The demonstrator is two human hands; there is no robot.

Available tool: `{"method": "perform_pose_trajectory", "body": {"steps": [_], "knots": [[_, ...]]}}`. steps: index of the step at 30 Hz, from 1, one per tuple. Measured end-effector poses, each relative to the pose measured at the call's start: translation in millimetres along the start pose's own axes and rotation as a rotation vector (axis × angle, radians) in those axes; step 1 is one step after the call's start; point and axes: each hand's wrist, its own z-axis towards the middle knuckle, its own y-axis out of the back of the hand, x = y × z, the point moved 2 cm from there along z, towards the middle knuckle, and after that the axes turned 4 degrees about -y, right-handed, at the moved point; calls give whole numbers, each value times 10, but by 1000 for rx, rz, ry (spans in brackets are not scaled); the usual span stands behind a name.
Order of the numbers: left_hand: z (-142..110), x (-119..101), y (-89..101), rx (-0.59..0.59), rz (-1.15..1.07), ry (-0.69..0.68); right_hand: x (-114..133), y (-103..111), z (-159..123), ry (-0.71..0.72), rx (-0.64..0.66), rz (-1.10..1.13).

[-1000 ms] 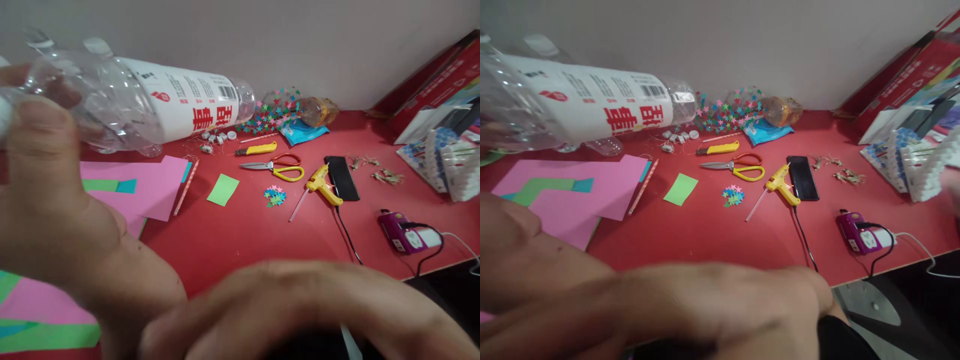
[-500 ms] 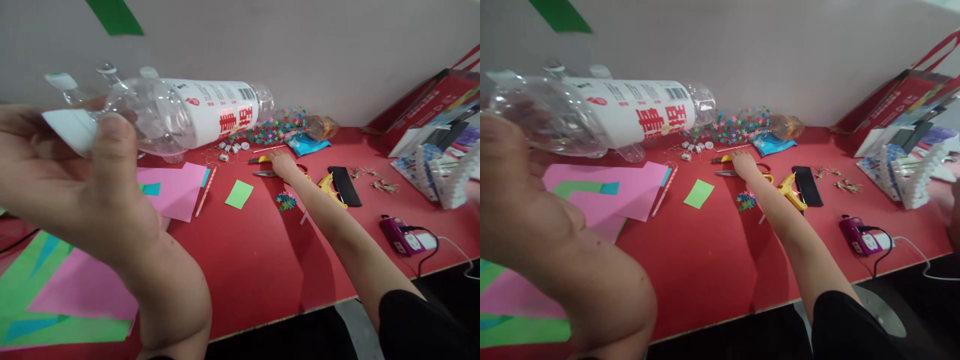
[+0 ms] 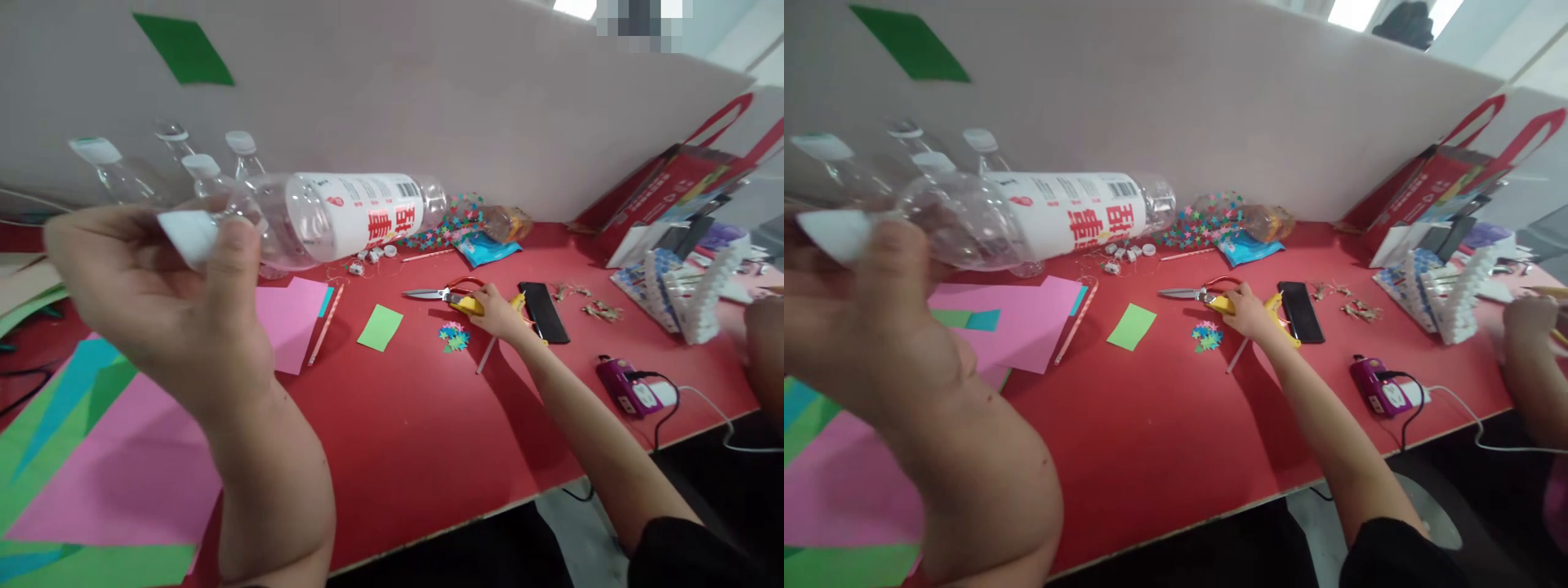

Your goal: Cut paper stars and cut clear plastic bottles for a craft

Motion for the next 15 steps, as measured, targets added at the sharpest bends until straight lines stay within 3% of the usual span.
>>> {"method": "perform_pose_trajectory", "body": {"steps": [3, 6, 8, 10, 12, 15], "knots": [[-56, -22, -73, 151, -105, -239, 10, -58, 62, -7, -40, 64], [-140, 39, -105, 143, -130, -178, 82, -27, 215, -8, -91, 161], [-224, 124, -117, 143, -118, -38, 140, 21, 290, -28, -155, 242], [-340, 243, -117, 174, -133, 190, 218, 59, 292, -59, -230, 343], [-490, 365, -102, 209, -214, 448, 330, 66, 199, -80, -275, 467], [-771, 494, -75, 313, -310, 745, 547, 37, -87, -76, -242, 678]]}}
